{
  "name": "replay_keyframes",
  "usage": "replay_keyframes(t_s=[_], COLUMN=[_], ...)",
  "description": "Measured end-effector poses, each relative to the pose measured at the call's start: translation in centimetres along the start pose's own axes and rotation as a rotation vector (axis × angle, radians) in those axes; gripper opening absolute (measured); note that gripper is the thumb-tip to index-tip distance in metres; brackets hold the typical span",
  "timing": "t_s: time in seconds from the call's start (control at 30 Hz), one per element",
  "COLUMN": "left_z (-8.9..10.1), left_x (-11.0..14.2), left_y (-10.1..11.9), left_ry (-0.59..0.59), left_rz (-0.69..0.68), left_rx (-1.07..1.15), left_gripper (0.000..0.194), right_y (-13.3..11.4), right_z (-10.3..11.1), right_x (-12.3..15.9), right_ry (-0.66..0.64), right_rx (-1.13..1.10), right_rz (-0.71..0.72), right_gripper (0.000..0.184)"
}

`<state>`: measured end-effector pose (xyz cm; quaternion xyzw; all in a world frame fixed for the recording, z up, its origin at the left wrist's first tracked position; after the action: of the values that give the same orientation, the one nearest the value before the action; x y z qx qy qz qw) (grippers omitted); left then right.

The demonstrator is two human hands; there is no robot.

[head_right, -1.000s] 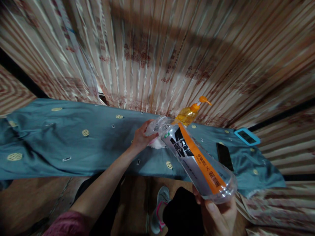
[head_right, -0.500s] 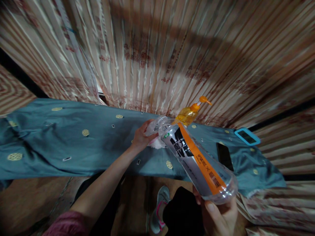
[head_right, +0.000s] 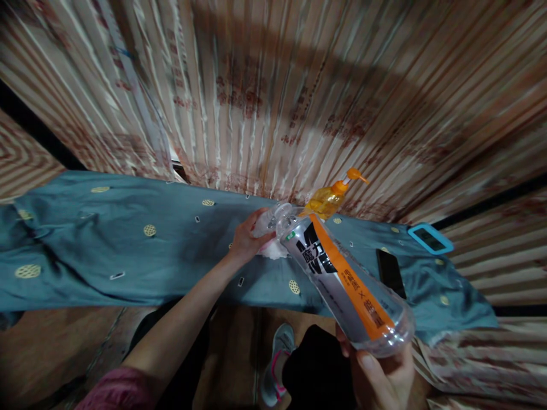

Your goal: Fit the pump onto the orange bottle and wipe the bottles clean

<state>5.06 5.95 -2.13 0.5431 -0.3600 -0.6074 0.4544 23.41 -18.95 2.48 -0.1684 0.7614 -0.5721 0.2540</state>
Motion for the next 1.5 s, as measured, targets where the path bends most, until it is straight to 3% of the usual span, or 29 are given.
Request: replay_keyframes(t_s=[0.8, 1.0, 1.17, 1.37, 1.5], left_z=[-0.07, -0.02, -0.02, -0.1, -0.07], left_x=[-0.03, -0.08, -0.03, -0.06, -0.07], left_y=[0.09, 0.18, 0.13, -0.09, -0.02], left_ry=[0.0, 0.003, 0.002, 0.011, 0.015], left_rz=[0.01, -0.017, -0.023, -0.036, -0.036], left_rx=[-0.012, -0.019, -0.031, -0.026, -0.031], left_gripper=[0.057, 0.057, 0.057, 0.058, 0.058], right_y=[-0.2, -0.08, -0.18, -0.47, -0.38], right_z=[-0.31, 0.03, -0.04, -0.48, -0.24], right_x=[0.03, 0.16, 0.09, 0.01, 0.07], right_ry=[0.003, 0.009, 0.021, 0.015, -0.005], right_rx=[-0.01, -0.005, 0.001, 0.013, -0.008], right_rz=[0.017, 0.017, 0.001, 0.0, 0.011], right_gripper=[0.043, 0.057, 0.052, 0.064, 0.062])
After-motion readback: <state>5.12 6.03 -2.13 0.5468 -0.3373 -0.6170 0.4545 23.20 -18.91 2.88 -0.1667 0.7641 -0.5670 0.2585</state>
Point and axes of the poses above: each hand's wrist, its own x-axis away from the middle knuckle, its own z-axis out of the back of the hand, y = z × x, the point moved 5 cm from there along -x, towards the middle knuckle, and after that the axes turned 12 degrees about y, right-handed, at the moved point
